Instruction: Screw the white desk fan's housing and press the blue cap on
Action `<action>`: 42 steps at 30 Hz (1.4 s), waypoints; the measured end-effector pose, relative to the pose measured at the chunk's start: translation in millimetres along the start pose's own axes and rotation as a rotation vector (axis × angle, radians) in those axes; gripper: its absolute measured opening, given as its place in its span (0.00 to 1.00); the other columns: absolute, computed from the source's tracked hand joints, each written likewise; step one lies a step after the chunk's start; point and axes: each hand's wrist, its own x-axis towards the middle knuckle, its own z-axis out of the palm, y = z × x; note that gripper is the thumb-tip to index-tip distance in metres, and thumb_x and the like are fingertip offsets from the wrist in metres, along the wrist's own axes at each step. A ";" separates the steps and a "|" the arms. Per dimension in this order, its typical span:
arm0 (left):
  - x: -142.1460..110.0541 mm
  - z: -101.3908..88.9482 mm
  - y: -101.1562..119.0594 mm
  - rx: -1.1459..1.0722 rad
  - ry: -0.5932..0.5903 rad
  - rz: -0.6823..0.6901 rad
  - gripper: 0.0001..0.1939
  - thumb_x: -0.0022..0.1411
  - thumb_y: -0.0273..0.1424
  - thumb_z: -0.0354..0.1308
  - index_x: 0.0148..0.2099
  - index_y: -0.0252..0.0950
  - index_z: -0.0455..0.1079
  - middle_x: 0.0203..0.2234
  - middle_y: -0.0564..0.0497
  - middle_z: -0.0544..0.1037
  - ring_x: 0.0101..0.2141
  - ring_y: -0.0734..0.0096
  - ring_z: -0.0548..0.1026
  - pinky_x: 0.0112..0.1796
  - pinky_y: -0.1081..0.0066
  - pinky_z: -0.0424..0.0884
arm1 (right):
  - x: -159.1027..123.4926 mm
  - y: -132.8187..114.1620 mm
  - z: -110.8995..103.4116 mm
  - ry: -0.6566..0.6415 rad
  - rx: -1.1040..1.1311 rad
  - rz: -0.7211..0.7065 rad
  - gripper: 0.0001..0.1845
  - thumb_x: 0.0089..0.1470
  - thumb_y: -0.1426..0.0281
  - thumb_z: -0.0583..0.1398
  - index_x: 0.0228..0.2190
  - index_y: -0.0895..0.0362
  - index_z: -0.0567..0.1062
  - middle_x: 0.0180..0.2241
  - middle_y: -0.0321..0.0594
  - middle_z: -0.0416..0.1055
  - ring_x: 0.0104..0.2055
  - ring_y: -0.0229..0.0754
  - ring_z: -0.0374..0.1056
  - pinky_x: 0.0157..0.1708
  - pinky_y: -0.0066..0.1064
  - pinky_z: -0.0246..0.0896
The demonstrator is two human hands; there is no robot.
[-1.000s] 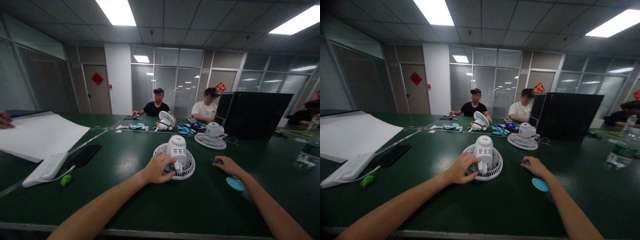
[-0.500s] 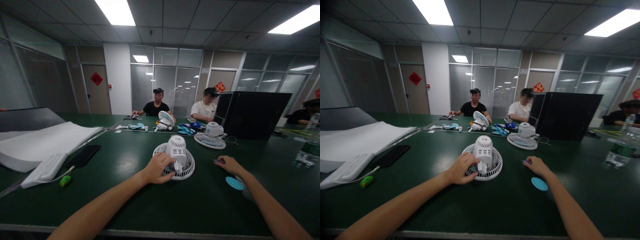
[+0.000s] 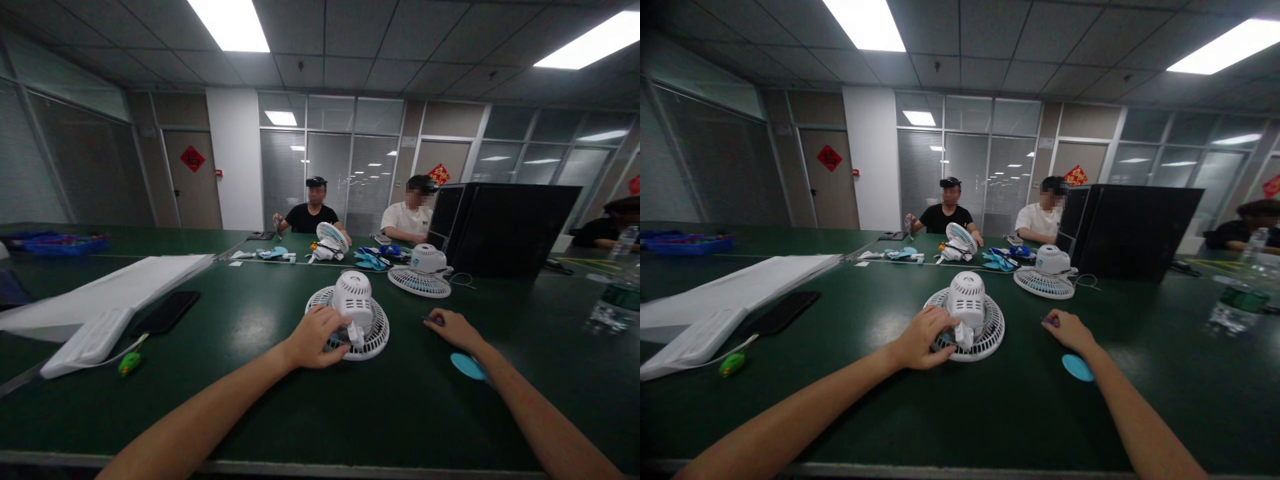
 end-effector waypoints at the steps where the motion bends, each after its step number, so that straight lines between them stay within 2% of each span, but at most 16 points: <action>1: -0.4 0.6 -0.6 0.001 -0.004 -0.005 0.20 0.59 0.40 0.54 0.50 0.35 0.66 0.34 0.46 0.76 0.36 0.59 0.73 0.44 0.60 0.64 | 0.1 -0.2 0.9 0.007 -0.003 -0.006 0.23 0.56 0.55 0.53 0.46 0.57 0.73 0.43 0.49 0.75 0.44 0.50 0.72 0.41 0.36 0.68; 4: -0.7 1.2 -1.1 0.002 -0.010 -0.014 0.20 0.59 0.40 0.54 0.51 0.35 0.66 0.34 0.46 0.76 0.37 0.59 0.73 0.45 0.60 0.64 | 0.2 -1.6 3.8 0.033 -0.020 -0.047 0.26 0.56 0.54 0.53 0.50 0.55 0.71 0.44 0.47 0.75 0.45 0.49 0.72 0.42 0.36 0.67; 7: -0.2 0.5 -0.3 0.001 -0.006 -0.006 0.20 0.59 0.40 0.54 0.51 0.35 0.66 0.33 0.46 0.76 0.36 0.59 0.73 0.44 0.60 0.64 | 0.4 -3.9 5.5 0.040 -0.032 -0.071 0.20 0.57 0.56 0.53 0.44 0.54 0.74 0.46 0.46 0.74 0.48 0.48 0.71 0.44 0.36 0.67; 10: -0.2 0.4 -0.2 0.001 0.010 0.019 0.20 0.59 0.39 0.54 0.51 0.34 0.65 0.34 0.46 0.76 0.36 0.59 0.73 0.43 0.60 0.64 | 0.7 -6.1 5.3 0.033 -0.032 -0.063 0.16 0.58 0.58 0.53 0.39 0.54 0.75 0.44 0.45 0.75 0.46 0.48 0.71 0.42 0.35 0.67; 17: -0.6 0.6 -0.9 0.004 0.016 0.035 0.20 0.59 0.39 0.54 0.50 0.34 0.65 0.34 0.45 0.76 0.36 0.59 0.74 0.43 0.59 0.65 | 0.1 -4.2 2.2 0.019 0.016 -0.031 0.18 0.57 0.58 0.54 0.42 0.57 0.74 0.45 0.48 0.75 0.46 0.47 0.71 0.42 0.33 0.67; 22: 1.0 -2.2 2.1 0.000 0.011 0.021 0.20 0.58 0.38 0.55 0.50 0.34 0.65 0.34 0.45 0.76 0.37 0.59 0.74 0.43 0.59 0.66 | -2.5 -1.9 0.5 0.012 0.072 -0.021 0.15 0.56 0.61 0.55 0.38 0.57 0.76 0.42 0.47 0.76 0.43 0.46 0.73 0.40 0.32 0.68; 26: 1.2 -2.5 2.2 0.000 0.016 0.026 0.20 0.58 0.38 0.56 0.50 0.33 0.65 0.34 0.45 0.76 0.37 0.58 0.74 0.43 0.59 0.66 | -5.2 -4.8 -4.8 0.066 0.129 -0.033 0.15 0.55 0.62 0.56 0.37 0.58 0.76 0.41 0.48 0.77 0.42 0.47 0.73 0.40 0.33 0.68; 29: 0.7 -0.4 0.7 0.001 0.028 0.038 0.19 0.59 0.38 0.55 0.50 0.33 0.65 0.34 0.46 0.76 0.36 0.59 0.74 0.42 0.60 0.66 | -5.7 -12.6 -13.5 0.152 0.211 -0.054 0.19 0.55 0.58 0.55 0.39 0.58 0.76 0.42 0.48 0.77 0.43 0.48 0.73 0.41 0.35 0.68; 33: 0.3 2.7 -0.7 0.002 0.053 0.056 0.19 0.59 0.38 0.54 0.49 0.33 0.65 0.33 0.46 0.75 0.35 0.60 0.73 0.41 0.60 0.65 | -9.2 -41.3 -27.0 0.367 0.556 -0.215 0.23 0.45 0.53 0.61 0.33 0.60 0.78 0.35 0.49 0.78 0.39 0.53 0.74 0.41 0.41 0.67; 36: 0.5 2.5 0.4 0.000 0.045 0.040 0.19 0.59 0.39 0.54 0.49 0.34 0.65 0.33 0.47 0.75 0.35 0.60 0.72 0.41 0.61 0.66 | -17.7 -78.7 -35.2 0.386 0.689 -0.362 0.22 0.42 0.53 0.64 0.30 0.59 0.79 0.34 0.47 0.79 0.38 0.52 0.73 0.40 0.41 0.66; 39: 0.9 0.9 2.1 0.003 0.038 0.028 0.18 0.59 0.39 0.54 0.49 0.35 0.65 0.32 0.47 0.75 0.35 0.60 0.72 0.41 0.61 0.66 | -28.2 -121.7 -42.6 0.354 0.677 -0.502 0.18 0.45 0.56 0.63 0.31 0.59 0.79 0.34 0.45 0.79 0.37 0.48 0.72 0.36 0.37 0.66; 42: 1.3 0.1 2.8 0.011 0.051 0.047 0.18 0.58 0.38 0.53 0.48 0.34 0.65 0.32 0.47 0.74 0.34 0.60 0.72 0.40 0.61 0.66 | -35.6 -160.5 -50.7 0.363 0.473 -0.630 0.12 0.50 0.63 0.62 0.31 0.59 0.79 0.32 0.43 0.78 0.33 0.43 0.71 0.34 0.33 0.62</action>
